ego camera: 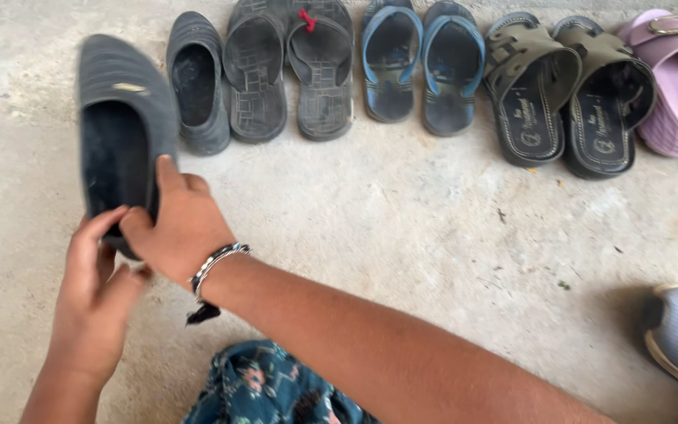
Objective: The person arranges multiple pairs of shoes and sandals in a line on a concrete floor, then uses a cloth to wipe the floor area around the shoes. The person handles each shoe individually, placing them in order, and later wipes the floor with a cloth.
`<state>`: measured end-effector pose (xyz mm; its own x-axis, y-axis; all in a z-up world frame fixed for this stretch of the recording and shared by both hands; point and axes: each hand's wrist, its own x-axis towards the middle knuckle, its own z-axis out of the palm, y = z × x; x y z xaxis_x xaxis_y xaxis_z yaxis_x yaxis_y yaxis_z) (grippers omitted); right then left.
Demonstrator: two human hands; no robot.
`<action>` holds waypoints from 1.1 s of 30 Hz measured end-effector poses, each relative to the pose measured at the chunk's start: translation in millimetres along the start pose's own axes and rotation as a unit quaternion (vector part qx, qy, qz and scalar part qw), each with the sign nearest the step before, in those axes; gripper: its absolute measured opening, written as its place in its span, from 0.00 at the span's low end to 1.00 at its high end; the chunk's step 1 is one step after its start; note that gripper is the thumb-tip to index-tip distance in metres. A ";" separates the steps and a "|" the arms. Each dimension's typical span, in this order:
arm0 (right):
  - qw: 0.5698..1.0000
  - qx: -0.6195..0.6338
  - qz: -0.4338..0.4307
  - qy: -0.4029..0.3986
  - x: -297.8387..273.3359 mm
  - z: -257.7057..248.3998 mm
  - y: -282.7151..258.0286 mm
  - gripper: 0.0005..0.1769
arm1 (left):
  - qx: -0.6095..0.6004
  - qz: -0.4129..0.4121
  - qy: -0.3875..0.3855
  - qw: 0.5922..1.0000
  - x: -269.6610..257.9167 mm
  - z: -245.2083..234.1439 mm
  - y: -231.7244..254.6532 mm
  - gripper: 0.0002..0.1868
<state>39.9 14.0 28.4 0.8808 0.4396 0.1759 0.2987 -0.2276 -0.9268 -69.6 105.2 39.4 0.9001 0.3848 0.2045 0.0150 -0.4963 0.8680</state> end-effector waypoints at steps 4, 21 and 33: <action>0.999 -0.010 -0.015 -0.043 1.2 20.5 -8.6 0.46 | 0.235 -0.071 0.070 0.967 -3.4 -1.6 -12.9 0.39; 0.987 -0.047 0.000 -0.152 57.1 54.5 30.1 0.38 | 0.161 0.018 0.150 0.975 103.4 1.8 -110.6 0.06; 0.985 0.022 -0.167 0.034 47.8 30.0 90.8 0.31 | 0.155 0.005 0.152 0.976 170.3 46.8 -116.6 0.36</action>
<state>98.1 40.5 -57.3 0.7593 0.4234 0.4942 0.5609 -0.0408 -0.8269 102.3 192.2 -48.2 0.7313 0.5681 0.3774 0.1806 -0.6949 0.6961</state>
